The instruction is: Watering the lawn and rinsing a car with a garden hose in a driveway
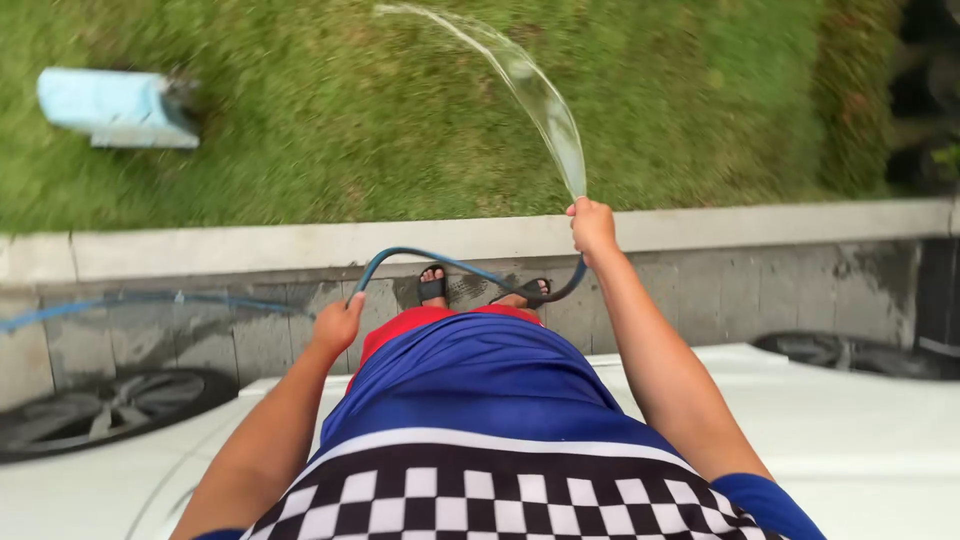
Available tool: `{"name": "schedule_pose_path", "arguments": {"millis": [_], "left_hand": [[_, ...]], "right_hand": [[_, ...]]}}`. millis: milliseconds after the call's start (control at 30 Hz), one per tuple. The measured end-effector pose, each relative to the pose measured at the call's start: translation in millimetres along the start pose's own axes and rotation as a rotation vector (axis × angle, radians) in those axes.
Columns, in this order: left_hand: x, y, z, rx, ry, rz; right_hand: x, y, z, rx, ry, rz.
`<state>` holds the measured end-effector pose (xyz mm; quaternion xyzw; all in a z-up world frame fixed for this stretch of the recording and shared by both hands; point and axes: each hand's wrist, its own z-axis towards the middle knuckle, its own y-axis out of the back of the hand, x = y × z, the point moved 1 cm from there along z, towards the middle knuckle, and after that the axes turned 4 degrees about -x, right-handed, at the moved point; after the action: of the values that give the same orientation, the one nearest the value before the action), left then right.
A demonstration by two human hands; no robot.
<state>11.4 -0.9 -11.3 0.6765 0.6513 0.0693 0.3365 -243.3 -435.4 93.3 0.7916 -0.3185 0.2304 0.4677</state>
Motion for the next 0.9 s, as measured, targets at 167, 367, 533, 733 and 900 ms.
{"name": "schedule_pose_path", "arguments": {"millis": [167, 367, 533, 733, 900], "left_hand": [[2.0, 5.8, -0.9, -0.003, 0.001, 0.027], [-21.0, 15.0, -14.8, 0.030, -0.020, 0.032], [-7.2, -12.8, 10.0, 0.035, -0.041, 0.072], [-18.5, -23.8, -9.6, 0.026, -0.051, 0.013], [-17.1, -32.2, -25.8, 0.032, -0.011, -0.055]], "right_hand": [[-24.5, 11.4, -6.4, -0.048, -0.116, 0.105], [-24.1, 2.4, -9.4, 0.078, 0.068, -0.379], [14.4, -10.9, -32.5, 0.216, 0.247, -0.562], [31.2, -31.9, -32.2, 0.322, 0.450, -0.851], [71.1, -35.1, -65.7, 0.463, 0.565, -0.989]]}}
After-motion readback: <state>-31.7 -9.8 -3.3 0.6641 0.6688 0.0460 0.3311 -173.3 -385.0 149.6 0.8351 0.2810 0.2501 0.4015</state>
